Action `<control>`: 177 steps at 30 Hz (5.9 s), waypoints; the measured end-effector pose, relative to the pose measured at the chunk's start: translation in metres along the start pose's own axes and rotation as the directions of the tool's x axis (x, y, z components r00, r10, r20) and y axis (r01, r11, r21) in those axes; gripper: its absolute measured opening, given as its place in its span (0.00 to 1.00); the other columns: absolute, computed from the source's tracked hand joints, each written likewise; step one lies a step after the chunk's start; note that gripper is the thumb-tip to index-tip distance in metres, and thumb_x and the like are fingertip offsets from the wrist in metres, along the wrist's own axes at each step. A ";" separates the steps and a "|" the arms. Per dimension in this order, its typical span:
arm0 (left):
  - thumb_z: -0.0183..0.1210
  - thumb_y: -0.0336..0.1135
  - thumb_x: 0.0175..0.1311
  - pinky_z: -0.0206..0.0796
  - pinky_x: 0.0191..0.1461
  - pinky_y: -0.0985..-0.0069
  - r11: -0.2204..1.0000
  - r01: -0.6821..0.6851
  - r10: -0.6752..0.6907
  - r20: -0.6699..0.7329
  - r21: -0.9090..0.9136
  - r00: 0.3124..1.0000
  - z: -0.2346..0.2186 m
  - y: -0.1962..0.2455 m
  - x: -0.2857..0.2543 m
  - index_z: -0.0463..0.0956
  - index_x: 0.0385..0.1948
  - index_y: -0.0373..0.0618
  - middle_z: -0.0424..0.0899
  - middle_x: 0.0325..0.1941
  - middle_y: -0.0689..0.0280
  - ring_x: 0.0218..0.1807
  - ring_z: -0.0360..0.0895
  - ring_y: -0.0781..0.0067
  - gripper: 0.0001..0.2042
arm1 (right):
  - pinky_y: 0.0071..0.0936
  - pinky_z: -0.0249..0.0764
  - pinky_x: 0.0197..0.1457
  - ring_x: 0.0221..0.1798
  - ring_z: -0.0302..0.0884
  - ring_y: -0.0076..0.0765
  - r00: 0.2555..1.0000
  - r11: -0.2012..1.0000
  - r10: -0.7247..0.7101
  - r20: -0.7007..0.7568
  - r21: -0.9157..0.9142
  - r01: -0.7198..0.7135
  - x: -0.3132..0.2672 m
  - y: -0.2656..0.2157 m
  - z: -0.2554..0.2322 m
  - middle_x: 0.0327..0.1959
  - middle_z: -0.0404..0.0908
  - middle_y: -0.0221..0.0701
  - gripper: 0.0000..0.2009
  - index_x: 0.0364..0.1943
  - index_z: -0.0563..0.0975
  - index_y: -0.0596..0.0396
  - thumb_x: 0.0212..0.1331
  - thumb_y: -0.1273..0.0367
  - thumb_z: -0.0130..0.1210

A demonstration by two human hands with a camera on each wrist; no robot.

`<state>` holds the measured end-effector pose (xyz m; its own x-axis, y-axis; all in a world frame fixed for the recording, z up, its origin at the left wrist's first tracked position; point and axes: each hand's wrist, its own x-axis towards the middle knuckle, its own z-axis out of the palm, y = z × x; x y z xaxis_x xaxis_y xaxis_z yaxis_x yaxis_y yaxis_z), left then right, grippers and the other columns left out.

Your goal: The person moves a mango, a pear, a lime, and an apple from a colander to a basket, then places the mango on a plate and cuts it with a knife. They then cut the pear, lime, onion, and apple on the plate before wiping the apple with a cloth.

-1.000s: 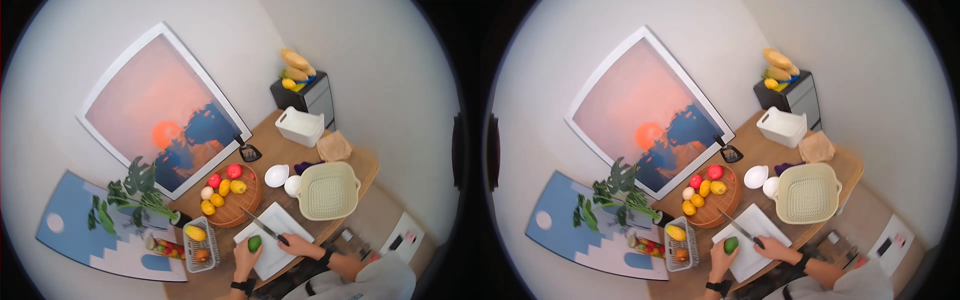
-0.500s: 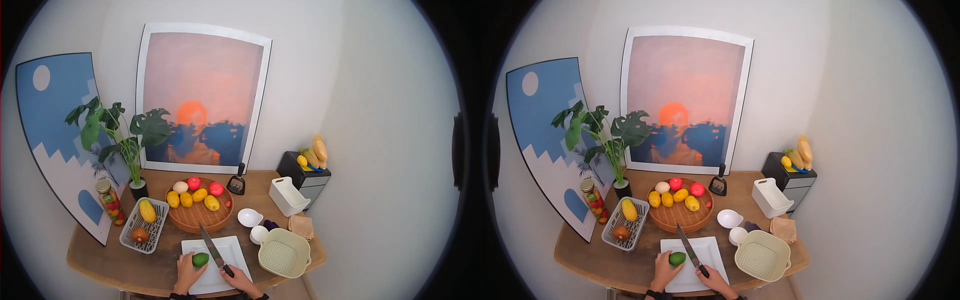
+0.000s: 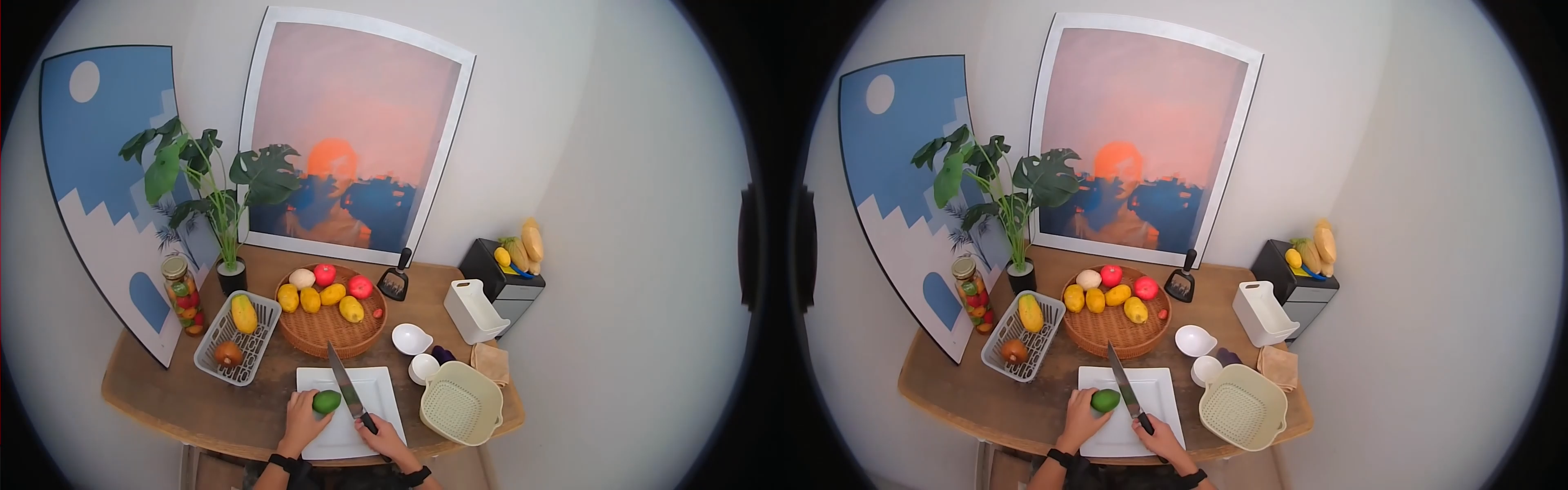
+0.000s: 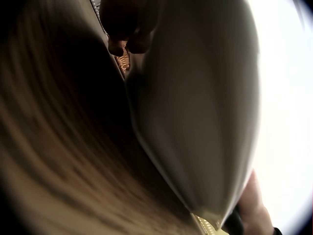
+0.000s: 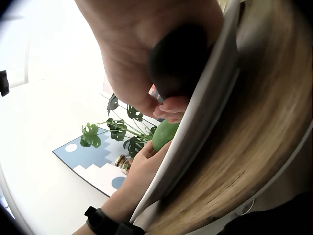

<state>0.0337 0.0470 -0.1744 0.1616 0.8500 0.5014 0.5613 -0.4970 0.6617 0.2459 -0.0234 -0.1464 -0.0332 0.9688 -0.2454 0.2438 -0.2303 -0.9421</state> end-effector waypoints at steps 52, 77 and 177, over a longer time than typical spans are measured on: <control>0.74 0.37 0.49 0.69 0.53 0.60 0.999 0.017 -0.017 -0.003 -0.046 1.000 -0.005 0.006 0.003 0.76 0.47 0.34 0.80 0.43 0.55 0.48 0.73 0.50 0.25 | 0.22 0.67 0.25 0.20 0.69 0.19 0.994 0.992 -0.104 0.014 -0.073 0.105 0.002 0.006 -0.003 0.21 0.73 0.23 0.14 0.44 0.78 0.54 0.69 0.58 0.58; 0.75 0.36 0.49 0.69 0.52 0.60 0.999 0.000 0.000 -0.006 -0.038 1.000 -0.005 0.006 0.004 0.76 0.47 0.34 0.79 0.43 0.55 0.48 0.73 0.50 0.25 | 0.23 0.67 0.24 0.19 0.69 0.19 0.999 0.998 -0.038 0.033 -0.054 0.040 0.000 -0.002 -0.004 0.20 0.73 0.23 0.14 0.45 0.78 0.53 0.69 0.57 0.58; 0.74 0.35 0.51 0.68 0.54 0.60 0.994 0.063 -0.063 0.000 -0.093 0.998 -0.008 0.006 0.002 0.76 0.48 0.33 0.79 0.45 0.54 0.49 0.73 0.50 0.24 | 0.21 0.67 0.24 0.20 0.68 0.17 1.000 0.999 -0.022 -0.017 -0.025 0.022 0.001 -0.001 0.000 0.21 0.75 0.23 0.10 0.43 0.77 0.55 0.71 0.62 0.56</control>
<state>0.0312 0.0443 -0.1650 0.1256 0.8796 0.4588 0.4925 -0.4567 0.7408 0.2451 -0.0218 -0.1456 -0.0223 0.9751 -0.2208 0.2673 -0.2070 -0.9411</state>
